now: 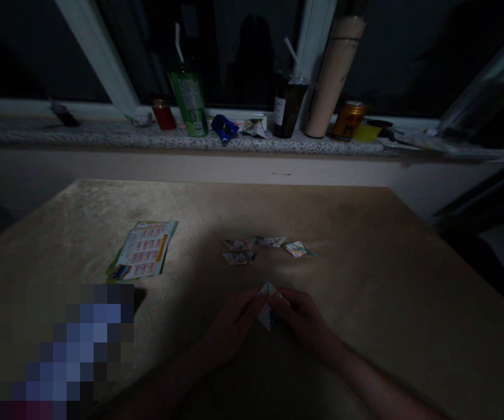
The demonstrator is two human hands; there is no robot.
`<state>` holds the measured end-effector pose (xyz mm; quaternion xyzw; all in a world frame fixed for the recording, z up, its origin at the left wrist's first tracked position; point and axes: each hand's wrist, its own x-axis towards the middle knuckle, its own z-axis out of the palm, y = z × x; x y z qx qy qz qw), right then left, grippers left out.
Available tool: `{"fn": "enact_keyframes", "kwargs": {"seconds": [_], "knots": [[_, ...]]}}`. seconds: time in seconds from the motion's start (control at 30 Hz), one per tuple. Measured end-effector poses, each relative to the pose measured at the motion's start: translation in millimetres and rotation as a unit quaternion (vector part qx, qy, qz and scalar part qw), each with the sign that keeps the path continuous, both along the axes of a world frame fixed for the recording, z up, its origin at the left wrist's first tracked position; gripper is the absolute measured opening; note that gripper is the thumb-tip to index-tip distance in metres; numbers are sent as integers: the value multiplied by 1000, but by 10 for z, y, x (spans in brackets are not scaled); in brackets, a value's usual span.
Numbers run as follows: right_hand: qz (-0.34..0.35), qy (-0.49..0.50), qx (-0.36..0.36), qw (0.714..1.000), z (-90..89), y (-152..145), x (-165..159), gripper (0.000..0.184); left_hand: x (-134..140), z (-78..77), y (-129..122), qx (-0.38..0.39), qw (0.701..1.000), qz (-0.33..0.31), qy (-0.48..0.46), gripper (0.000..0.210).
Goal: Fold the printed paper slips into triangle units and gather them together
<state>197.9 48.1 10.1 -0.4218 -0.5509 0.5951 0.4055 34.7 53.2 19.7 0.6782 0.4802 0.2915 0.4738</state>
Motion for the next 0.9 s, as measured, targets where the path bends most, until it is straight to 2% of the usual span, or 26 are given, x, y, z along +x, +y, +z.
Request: {"fn": "enact_keyframes", "kwargs": {"seconds": [0.23,0.5,0.63,0.9], "knots": [[-67,-78,22,994,-25,40,32,39,-28,-37,12,-14,999,52,-5,39],[-45,-26,17,999,54,18,41,36,-26,-40,12,-41,996,60,-56,42],[-35,-19,18,999,63,9,34,37,-31,-66,19,-76,996,40,-30,38],[-31,-18,-8,999,32,-8,6,40,-29,-84,3,-136,984,81,-84,33]]}}
